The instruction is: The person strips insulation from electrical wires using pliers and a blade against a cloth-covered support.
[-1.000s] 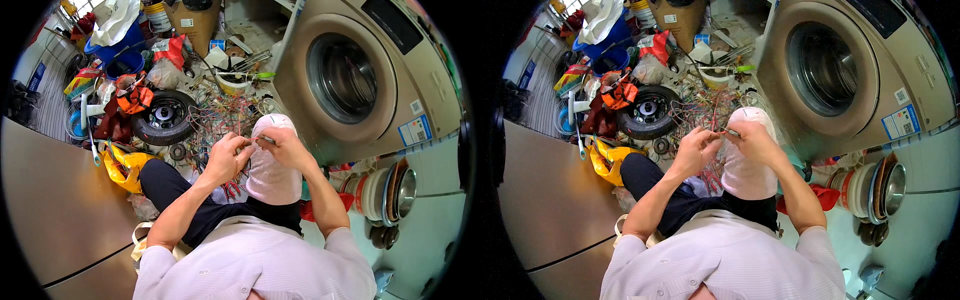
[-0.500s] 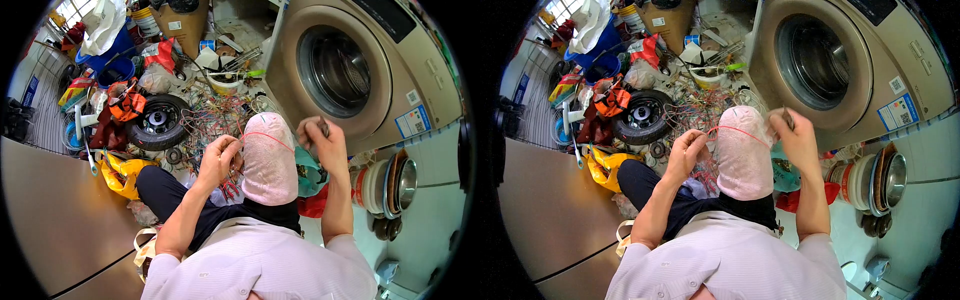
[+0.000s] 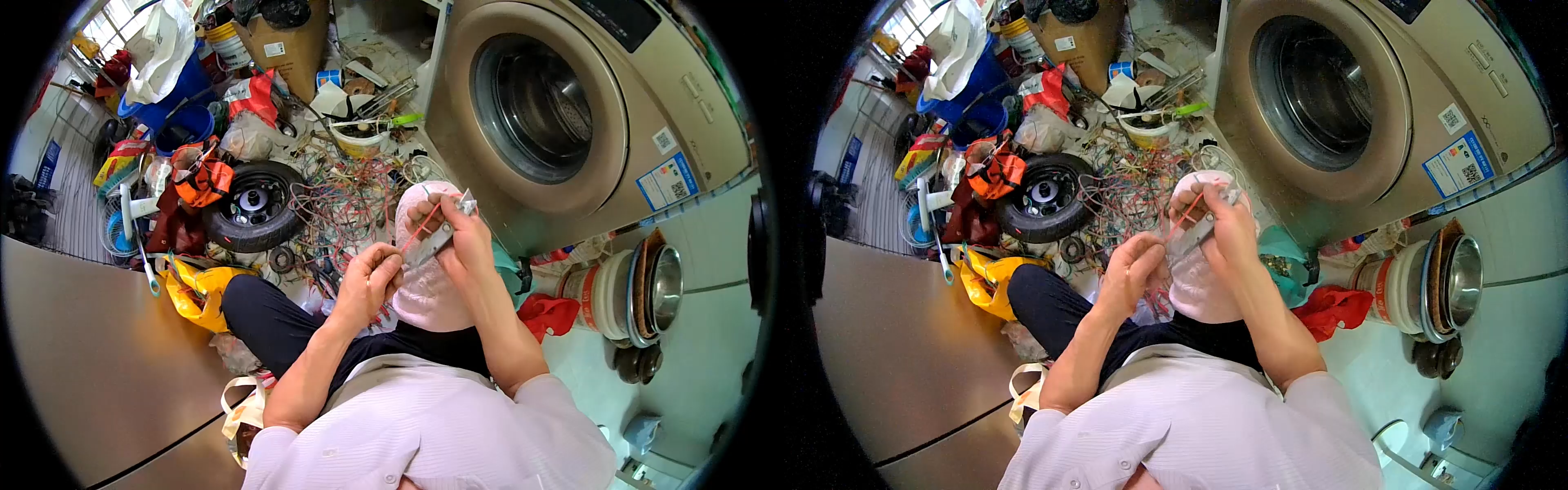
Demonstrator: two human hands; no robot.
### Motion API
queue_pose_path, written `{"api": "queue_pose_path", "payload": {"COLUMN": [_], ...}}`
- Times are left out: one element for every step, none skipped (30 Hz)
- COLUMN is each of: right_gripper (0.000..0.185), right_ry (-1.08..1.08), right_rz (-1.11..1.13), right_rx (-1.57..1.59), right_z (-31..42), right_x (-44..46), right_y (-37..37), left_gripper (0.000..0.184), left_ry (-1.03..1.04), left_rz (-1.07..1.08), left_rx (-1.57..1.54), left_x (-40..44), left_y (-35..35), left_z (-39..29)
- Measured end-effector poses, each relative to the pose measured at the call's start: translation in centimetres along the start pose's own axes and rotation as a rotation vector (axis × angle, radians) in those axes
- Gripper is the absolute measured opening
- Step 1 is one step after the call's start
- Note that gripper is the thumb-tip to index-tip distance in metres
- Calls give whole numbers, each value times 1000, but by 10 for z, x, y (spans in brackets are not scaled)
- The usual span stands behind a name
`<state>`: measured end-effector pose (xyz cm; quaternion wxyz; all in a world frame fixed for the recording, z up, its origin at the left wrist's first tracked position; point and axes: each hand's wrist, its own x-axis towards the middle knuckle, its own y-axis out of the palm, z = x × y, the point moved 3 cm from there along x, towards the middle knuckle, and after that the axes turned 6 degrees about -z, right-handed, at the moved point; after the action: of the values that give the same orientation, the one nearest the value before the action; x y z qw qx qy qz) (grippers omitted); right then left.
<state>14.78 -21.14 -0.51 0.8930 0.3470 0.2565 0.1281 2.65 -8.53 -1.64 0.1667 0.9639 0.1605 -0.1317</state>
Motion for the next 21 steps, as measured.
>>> {"api": "queue_pose_path", "payload": {"right_gripper": [22, 19, 19, 19, 19, 19, 20, 20, 20, 20, 20, 20, 19, 19, 19, 18, 18, 18, 17, 17, 17], "right_ry": [-65, -69, -66, -93, -120, -120, -112, -106, -106, -94, -82, -82, -87, -93, -93, -89, -87, -88, -87, -86, -87], "right_rz": [45, -16, -14, -13, -13, -11, 0, 11, 12, 31, 51, 52, 66, 78, 78, 67, 56, 56, 60, 64, 63], "right_rx": [-44, -34, -32, -85, -138, -139, -167, -195, -195, -218, -240, -238, -256, -273, -271, -290, -309, -307, -307, -308, -306], "right_z": [3, 3, 3, 4, 4, 5, 5, 5, 5, 3, 1, 1, 1, 1, 1, 1, 2, 2, 2, 1, -1], "right_x": [1, -1, 0, 1, 2, 1, 0, -1, -2, -3, -5, -5, -5, -5, -6, -6, -6, -6, -6, -6, -6], "right_y": [7, 13, 15, 16, 17, 17, 16, 16, 16, 17, 17, 16, 15, 14, 13, 12, 12, 11, 11, 10, 8], "left_gripper": [14, 14, 15, 16, 16, 19, 23, 23, 26, 30, 30, 30, 31, 31, 28, 25, 25, 24, 22, 22, 22], "left_ry": [-14, -15, 30, 75, 77, 131, 184, 186, 177, 168, 169, 162, 157, 160, 175, 191, 192, 186, 180, 179, 210], "left_rz": [-5, -8, -65, -123, -125, -190, -254, -255, -276, -296, -295, -275, -256, -258, -262, -267, -265, -255, -246, -245, -238], "left_rx": [-49, -48, -47, -46, -46, 58, 161, 160, 241, 324, 327, 284, 241, 244, 228, 211, 212, 225, 239, 241, 188], "left_x": [1, 1, 3, 3, 3, 2, 0, 0, -1, 0, 2, 3, 4, 6, 8, 9, 10, 8, 8, 10, 13], "left_y": [0, 1, 2, 3, 5, 7, 7, 9, 11, 12, 12, 13, 14, 12, 11, 11, 10, 11, 11, 11, 12], "left_z": [5, 10, 11, 12, 13, 8, 2, -4, -12, -16, -17, -18, -19, -17, -15, -13, -12, -16, -18, -15, -12]}}
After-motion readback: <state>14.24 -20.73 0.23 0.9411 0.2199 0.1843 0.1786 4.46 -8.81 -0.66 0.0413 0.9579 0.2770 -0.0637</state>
